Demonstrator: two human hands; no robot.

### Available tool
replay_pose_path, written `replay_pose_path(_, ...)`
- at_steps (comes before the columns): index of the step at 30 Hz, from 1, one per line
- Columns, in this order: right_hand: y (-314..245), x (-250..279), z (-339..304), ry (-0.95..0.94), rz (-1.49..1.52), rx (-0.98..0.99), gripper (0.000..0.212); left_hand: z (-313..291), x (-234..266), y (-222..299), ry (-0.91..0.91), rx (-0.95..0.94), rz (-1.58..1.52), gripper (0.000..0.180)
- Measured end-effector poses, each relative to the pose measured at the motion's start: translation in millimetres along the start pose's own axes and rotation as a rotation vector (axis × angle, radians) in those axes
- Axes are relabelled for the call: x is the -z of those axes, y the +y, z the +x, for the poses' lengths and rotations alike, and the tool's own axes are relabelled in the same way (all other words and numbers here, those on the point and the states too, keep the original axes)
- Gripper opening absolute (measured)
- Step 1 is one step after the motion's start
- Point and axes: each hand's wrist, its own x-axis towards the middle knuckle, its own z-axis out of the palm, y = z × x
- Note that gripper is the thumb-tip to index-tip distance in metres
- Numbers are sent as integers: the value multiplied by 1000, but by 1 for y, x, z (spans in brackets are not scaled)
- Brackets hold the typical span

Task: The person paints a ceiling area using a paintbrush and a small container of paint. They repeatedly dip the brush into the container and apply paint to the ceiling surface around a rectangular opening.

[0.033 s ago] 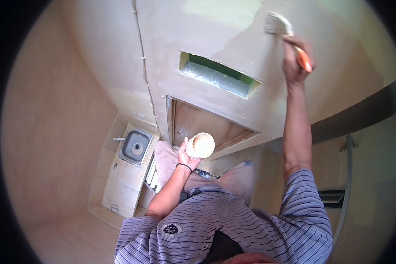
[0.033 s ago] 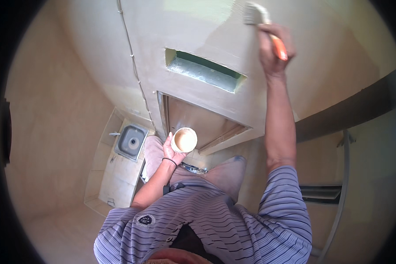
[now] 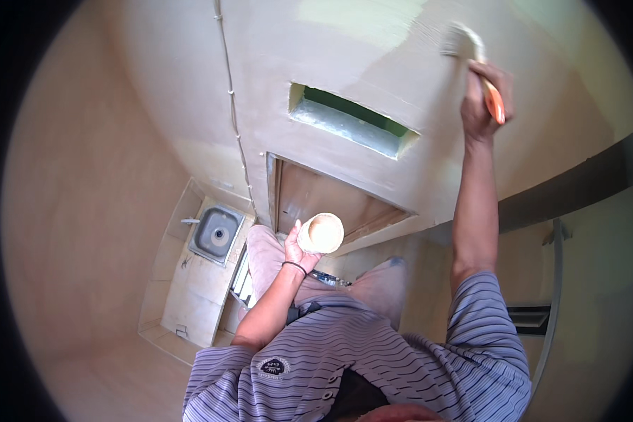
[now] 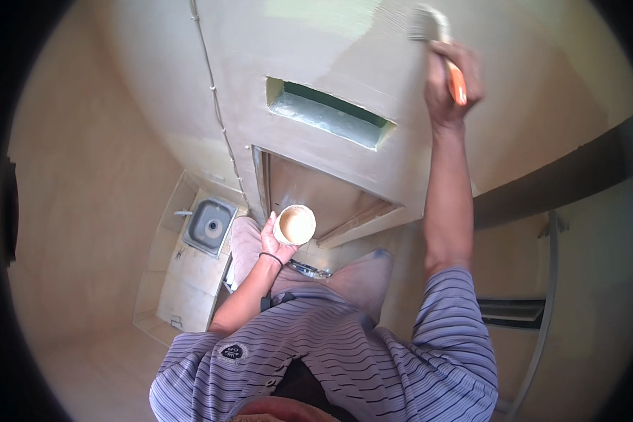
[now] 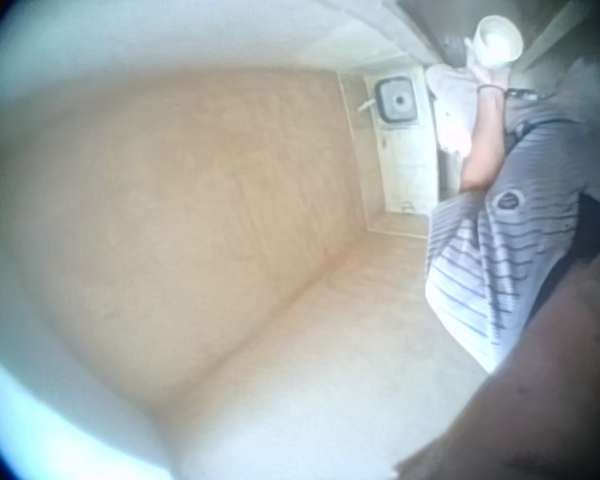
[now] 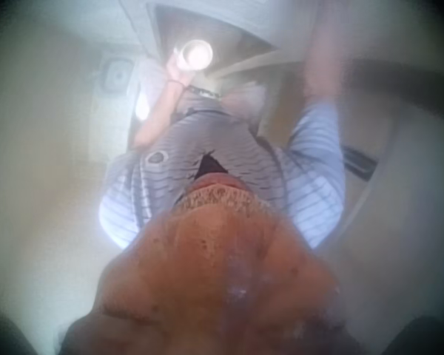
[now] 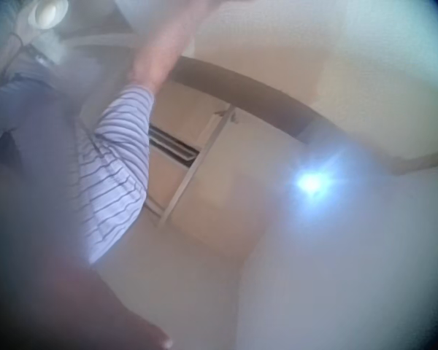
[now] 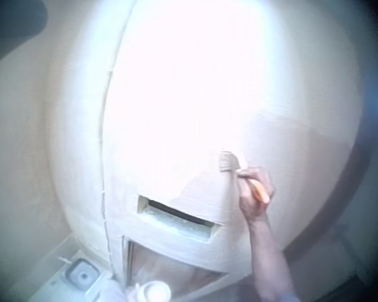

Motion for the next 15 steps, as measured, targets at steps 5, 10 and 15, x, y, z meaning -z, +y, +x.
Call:
replay_pose_path(5, -14, -2, -11, -130, -469, 221, 16, 5, -4, 4, -10, 3, 1, 61)
replay_pose_path(10, -28, -9, -47, -487, -52, 136, 17, 5, -10, 1, -13, 23, 47, 62)
replay_pose_path(15, 11, 35, -2, 2, -47, -101, 21, 6, -6, 1, -31, 10, 52, 62)
